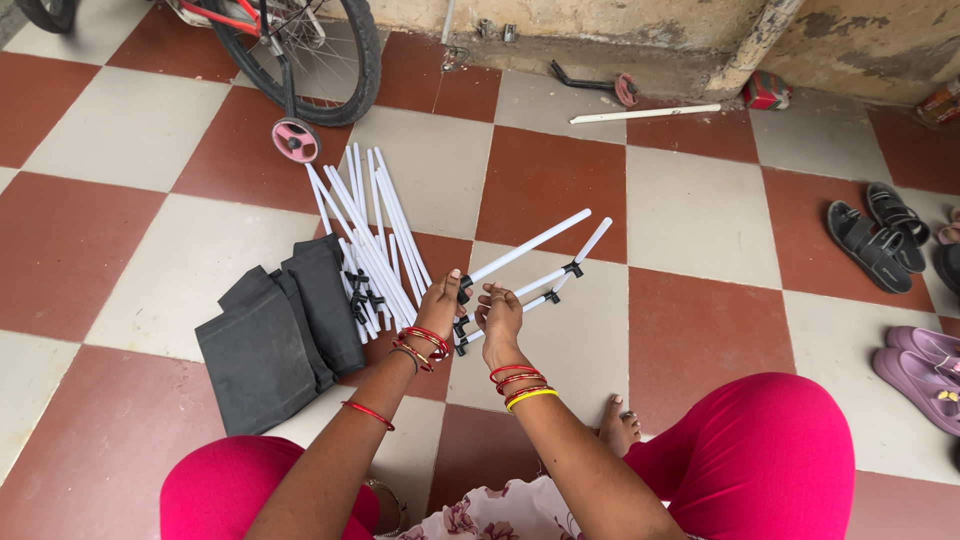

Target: The person assembles a small white plastic rack by connecting various tubes and joint pieces by hand on the floor.

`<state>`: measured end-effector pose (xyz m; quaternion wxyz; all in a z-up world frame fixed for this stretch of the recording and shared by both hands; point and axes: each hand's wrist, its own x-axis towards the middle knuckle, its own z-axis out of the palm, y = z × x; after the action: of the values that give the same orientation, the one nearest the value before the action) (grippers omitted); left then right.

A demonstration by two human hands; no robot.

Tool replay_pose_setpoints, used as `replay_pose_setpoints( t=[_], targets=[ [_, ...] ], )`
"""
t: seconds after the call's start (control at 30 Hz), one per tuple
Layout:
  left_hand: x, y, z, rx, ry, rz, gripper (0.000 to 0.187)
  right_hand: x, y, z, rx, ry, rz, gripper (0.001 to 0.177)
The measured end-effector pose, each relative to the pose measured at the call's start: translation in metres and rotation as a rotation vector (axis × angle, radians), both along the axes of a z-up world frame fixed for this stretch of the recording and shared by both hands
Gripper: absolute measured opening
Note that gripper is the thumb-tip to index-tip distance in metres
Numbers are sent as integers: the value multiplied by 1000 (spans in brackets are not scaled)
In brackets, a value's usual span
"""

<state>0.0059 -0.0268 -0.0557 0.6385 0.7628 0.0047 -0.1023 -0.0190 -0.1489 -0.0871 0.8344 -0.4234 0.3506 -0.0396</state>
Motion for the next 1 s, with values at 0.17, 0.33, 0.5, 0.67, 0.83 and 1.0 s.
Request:
replay_pose_setpoints(
  t=[0.17,0.33,0.5,0.67,0.83,1.0],
  targets=[
    [-1,-2,-1,-52,32,6,56,-7,13,-61,-964,88,479,53],
    [-7,-2,8,-68,33,-26,55,-4,19,-60,-1171,266,817,66],
    [-17,-5,26,-77,13,-32,53,-3,14,-62,-1183,205,857,32],
    [-27,-4,41,-58,-27,-23,57,6,5,-66,-1307,279,876,22],
    [-33,-1,37,-126,-101,-7,59,12,3,-74,-1239,247,852,26],
    [-28,7,-3,-448,-92,188,57,11,4,-73,-1240,194,841,47]
  ],
)
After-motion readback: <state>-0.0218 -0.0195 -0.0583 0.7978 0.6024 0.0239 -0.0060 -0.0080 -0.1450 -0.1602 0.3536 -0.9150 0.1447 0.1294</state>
